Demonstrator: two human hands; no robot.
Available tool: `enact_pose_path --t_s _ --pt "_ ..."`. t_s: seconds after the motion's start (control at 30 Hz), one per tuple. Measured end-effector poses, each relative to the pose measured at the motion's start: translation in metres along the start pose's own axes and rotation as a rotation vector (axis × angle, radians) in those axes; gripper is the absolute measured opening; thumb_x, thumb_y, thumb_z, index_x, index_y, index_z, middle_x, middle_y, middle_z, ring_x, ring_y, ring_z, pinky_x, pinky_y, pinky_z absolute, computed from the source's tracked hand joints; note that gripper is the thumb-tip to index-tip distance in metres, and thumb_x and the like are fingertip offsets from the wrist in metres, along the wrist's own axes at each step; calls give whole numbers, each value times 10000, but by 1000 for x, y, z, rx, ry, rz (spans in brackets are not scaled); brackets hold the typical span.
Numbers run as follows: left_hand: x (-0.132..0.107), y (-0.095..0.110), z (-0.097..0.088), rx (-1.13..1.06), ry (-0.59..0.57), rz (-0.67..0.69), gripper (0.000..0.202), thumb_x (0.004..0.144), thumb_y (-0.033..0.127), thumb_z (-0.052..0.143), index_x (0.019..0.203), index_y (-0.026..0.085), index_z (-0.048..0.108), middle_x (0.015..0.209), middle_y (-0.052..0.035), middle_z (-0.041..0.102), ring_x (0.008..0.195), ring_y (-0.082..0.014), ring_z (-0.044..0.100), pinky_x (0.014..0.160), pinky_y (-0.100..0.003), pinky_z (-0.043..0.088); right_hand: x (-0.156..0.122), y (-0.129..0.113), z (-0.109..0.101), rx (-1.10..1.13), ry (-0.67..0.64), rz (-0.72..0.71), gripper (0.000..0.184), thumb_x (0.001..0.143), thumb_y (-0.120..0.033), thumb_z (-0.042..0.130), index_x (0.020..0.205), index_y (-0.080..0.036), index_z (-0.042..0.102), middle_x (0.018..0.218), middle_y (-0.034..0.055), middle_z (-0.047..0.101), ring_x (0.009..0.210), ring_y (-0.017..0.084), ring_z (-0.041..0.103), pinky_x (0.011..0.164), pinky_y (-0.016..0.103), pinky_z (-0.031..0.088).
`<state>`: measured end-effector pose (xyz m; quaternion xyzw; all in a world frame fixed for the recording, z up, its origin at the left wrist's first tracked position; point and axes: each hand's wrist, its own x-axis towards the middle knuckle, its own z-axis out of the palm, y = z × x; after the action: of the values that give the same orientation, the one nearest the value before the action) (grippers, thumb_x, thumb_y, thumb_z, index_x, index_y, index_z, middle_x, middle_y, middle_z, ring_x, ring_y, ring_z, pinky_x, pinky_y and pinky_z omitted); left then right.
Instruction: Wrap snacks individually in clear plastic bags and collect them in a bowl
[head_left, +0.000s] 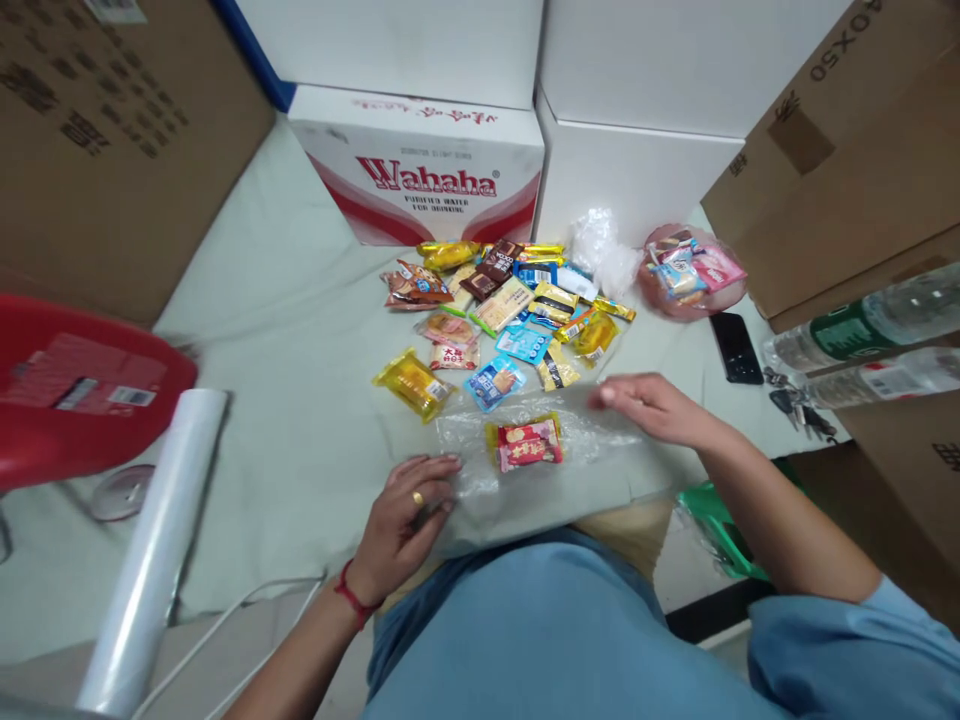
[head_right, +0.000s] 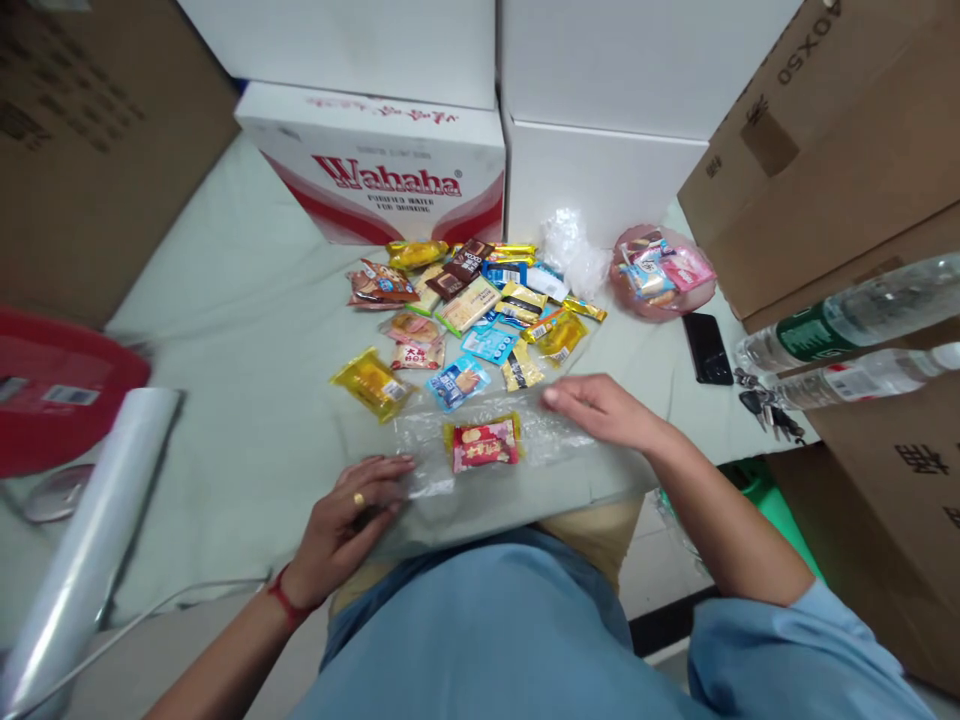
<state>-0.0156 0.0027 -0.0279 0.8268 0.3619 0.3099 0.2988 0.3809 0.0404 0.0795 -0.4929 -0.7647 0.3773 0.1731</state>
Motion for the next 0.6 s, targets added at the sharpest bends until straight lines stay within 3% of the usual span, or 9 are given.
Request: enact_pose_path --t_s 0.07,0.1,0.2,0.33,0.47,0.6 --pt "-6 -1 -1 40 -47 56 146 943 186 545 999 243 668 1328 -110 751 1265 -240 694 1165 -504 460 22 -5 6 -161 88 -33 357 1087 -402 475 1058 -185 756 984 75 753 921 214 689 850 324 523" --pt "-8 -2 -1 63 -68 75 165 930 172 538 1016 240 661 1360 -120 735 1294 -242 679 1190 -520 437 33 -9 13 -240 62 -75 306 1074 -347 492 1096 -188 754 1042 82 753 962 219 690 858 324 512" --pt "-14 -3 0 131 -118 120 215 893 146 533 1054 227 650 1433 -148 689 1369 -254 630 1241 -563 375 62 -32 45 -430 -137 -183 249 1038 -227 529 1170 -223 740 1225 75 736 1001 204 696 749 286 468" --pt "-16 -3 4 212 -175 151 213 862 110 530 999 213 658 1483 -159 651 1420 -266 586 1283 -604 293 87 -63 80 -624 -420 -325 215 1042 -233 567 1182 -258 729 1326 28 718 918 177 704 570 275 319" --pt "-17 -2 8 268 -182 156 230 855 76 515 964 210 666 1476 -156 658 1431 -266 576 1295 -619 259 98 -71 84 -693 -589 -338 145 1022 -243 627 1055 -227 767 1192 38 758 843 170 698 555 292 270" --pt "-17 -1 10 278 -189 144 259 836 67 508 978 208 674 1477 -156 656 1434 -268 574 1300 -628 237 93 -61 79 -659 -565 -321 124 1010 -269 661 1038 -235 777 1267 27 746 837 165 698 568 296 286"
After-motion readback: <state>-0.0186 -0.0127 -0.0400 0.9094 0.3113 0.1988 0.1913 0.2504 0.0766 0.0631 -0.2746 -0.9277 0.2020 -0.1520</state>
